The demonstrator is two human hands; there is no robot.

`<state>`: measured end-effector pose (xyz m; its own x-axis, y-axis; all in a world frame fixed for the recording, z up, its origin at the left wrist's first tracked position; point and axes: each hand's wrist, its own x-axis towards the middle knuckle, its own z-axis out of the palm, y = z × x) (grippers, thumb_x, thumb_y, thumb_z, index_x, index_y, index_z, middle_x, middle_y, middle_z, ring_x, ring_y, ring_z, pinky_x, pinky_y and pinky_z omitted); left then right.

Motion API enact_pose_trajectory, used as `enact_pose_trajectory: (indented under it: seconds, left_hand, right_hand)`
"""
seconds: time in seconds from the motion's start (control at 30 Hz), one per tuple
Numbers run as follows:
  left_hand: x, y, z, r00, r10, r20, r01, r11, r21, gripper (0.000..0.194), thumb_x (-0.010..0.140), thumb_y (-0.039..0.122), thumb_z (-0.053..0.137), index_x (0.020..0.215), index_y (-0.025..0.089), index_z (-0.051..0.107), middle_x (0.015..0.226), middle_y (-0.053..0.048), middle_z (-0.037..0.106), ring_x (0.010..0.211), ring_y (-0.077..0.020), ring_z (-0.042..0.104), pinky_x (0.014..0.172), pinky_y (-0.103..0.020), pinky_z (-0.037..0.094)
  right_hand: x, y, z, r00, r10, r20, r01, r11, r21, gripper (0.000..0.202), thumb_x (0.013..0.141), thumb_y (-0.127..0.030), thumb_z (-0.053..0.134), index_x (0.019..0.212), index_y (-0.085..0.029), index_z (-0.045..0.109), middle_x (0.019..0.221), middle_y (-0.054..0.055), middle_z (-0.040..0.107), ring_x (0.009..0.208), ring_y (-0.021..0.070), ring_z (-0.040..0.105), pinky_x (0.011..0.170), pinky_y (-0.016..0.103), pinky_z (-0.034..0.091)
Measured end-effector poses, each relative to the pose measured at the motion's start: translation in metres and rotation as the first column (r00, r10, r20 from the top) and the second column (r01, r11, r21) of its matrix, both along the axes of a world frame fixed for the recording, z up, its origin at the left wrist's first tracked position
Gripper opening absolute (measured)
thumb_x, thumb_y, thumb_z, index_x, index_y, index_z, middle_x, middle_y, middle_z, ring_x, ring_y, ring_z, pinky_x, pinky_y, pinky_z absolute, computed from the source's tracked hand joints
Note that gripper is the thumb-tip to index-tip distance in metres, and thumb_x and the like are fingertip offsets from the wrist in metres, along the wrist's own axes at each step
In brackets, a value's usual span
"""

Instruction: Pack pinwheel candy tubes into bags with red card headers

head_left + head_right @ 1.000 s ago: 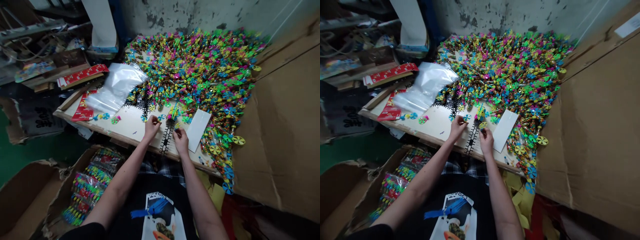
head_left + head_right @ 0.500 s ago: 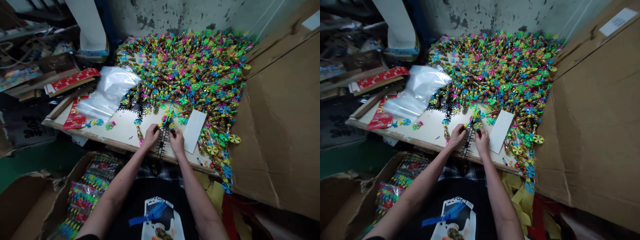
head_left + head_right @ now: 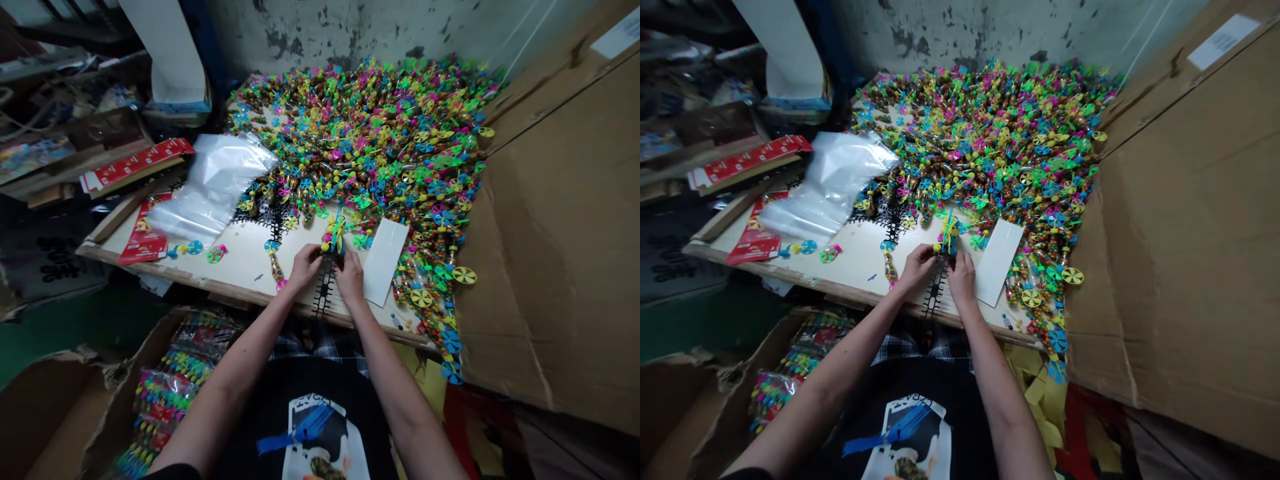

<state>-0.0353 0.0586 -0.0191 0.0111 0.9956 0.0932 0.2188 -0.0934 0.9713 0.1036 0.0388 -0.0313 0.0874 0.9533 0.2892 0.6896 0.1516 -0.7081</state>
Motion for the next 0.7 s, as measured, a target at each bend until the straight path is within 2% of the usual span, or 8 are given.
enact_pose_trajectory:
  seconds: [0.13,0.3,0.43,0.57,0.7]
  left_hand:
    - [0.003,-0.001,0.000,0.999,-0.004,0.034,0.005,1.000,-0.013,0.027,0.066,0.008,0.055,0.088,0.017,0.066,0.091,-0.003,0.067,0.087,-0.0157,0.061,0.086,-0.031,0.048]
    - [0.009,-0.002,0.000,0.995,-0.048,0.088,0.051,0.998,-0.033,0.028,0.066,0.006,0.054,0.088,0.016,0.067,0.092,-0.003,0.066,0.089,-0.0145,0.061,0.087,-0.029,0.047]
    - [0.008,0.001,0.003,0.995,-0.097,0.015,0.097,0.995,-0.010,0.027,0.064,0.003,0.056,0.084,0.016,0.068,0.092,-0.004,0.063,0.090,-0.0155,0.061,0.087,-0.030,0.049]
    - [-0.007,-0.001,0.010,0.989,-0.092,-0.116,0.096,0.995,0.028,0.025,0.065,0.006,0.063,0.087,0.017,0.069,0.098,-0.007,0.060,0.092,-0.0170,0.060,0.082,-0.030,0.051]
    - [-0.037,-0.010,0.017,0.987,0.028,-0.158,-0.022,0.999,0.040,0.027,0.074,0.008,0.056,0.096,0.018,0.067,0.097,-0.006,0.060,0.084,-0.0138,0.061,0.076,-0.027,0.053]
  right_hand:
    - [0.002,-0.002,-0.005,0.999,0.023,-0.030,-0.023,1.000,0.000,0.023,0.081,-0.025,0.049,0.102,-0.021,0.057,0.089,0.007,0.056,0.085,0.0232,0.054,0.080,0.039,0.047]
    - [-0.001,0.000,-0.002,0.997,0.063,-0.037,-0.063,0.998,-0.005,0.022,0.082,-0.021,0.048,0.101,-0.020,0.059,0.091,0.008,0.058,0.086,0.0233,0.055,0.081,0.039,0.048]
    - [0.001,0.002,0.001,0.995,0.096,-0.029,-0.097,0.995,-0.015,0.023,0.079,-0.019,0.051,0.101,-0.018,0.060,0.090,0.008,0.059,0.084,0.0230,0.057,0.080,0.040,0.049]
    - [0.009,0.002,0.000,0.989,0.139,-0.052,-0.140,0.990,-0.013,0.025,0.078,-0.026,0.057,0.101,-0.019,0.062,0.092,0.008,0.061,0.087,0.0229,0.059,0.081,0.039,0.050]
    - [0.011,-0.001,-0.002,0.983,0.141,-0.121,-0.144,0.989,-0.016,0.029,0.078,-0.029,0.057,0.105,-0.018,0.062,0.098,0.009,0.062,0.088,0.0214,0.061,0.084,0.040,0.051]
